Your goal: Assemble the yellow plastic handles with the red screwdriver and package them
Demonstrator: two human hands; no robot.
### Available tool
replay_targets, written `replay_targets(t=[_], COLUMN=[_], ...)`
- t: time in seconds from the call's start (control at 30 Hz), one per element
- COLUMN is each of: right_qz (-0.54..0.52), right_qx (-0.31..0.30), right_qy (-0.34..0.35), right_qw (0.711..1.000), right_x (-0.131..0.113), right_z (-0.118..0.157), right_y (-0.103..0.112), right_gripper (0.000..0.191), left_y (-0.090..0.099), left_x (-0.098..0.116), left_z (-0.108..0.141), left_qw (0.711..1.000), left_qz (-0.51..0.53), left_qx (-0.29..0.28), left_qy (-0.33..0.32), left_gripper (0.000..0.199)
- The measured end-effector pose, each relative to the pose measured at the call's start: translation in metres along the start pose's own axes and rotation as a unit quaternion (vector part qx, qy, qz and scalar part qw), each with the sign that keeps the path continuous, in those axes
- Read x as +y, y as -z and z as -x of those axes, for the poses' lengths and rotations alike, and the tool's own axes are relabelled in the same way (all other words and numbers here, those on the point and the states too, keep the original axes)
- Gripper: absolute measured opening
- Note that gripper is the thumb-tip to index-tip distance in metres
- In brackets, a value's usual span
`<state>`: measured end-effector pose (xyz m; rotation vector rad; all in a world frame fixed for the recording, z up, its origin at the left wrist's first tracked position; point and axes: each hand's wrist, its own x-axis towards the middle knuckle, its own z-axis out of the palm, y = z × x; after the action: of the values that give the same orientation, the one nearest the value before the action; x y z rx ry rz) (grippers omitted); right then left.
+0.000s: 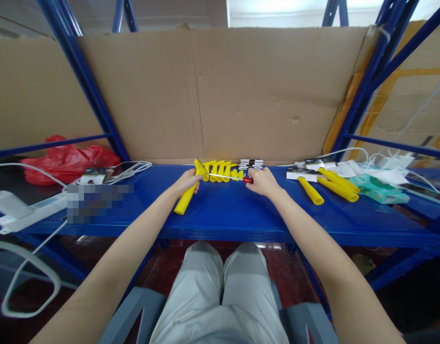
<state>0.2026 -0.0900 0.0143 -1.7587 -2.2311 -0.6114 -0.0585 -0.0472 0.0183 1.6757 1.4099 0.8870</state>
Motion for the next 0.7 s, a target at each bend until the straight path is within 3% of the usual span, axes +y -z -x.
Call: replay_targets(t=[0.4, 0.57, 0.7], right_qz=[-0.016, 0.001, -0.01], right_qx=[0.019, -0.025, -0.02], right_qy=[0.032, -0.019, -0.013], right_qw=[0.999, 1.0, 1.0], right_x=[0.0023, -0.0006, -0.0018], right_z=[0.0016, 0.0004, 0.0021], right_y=[-0.0005, -0.0002, 0.0035], right_gripper=[0.019, 0.022, 0.024], left_y=[0.0006, 0.0002, 0.0001], left_x=[-0.0009, -0.0002, 0.0007], left_z=[-0.0018, -0.001, 0.0004], left_qw=[1.0, 1.0, 1.0], left_qz=[-0.007, -0.002, -0.003], left_qx=[0.007, 0.008, 0.007], left_qy=[0.0, -0.001, -0.004], left_gripper=[0.036, 0.036, 0.035])
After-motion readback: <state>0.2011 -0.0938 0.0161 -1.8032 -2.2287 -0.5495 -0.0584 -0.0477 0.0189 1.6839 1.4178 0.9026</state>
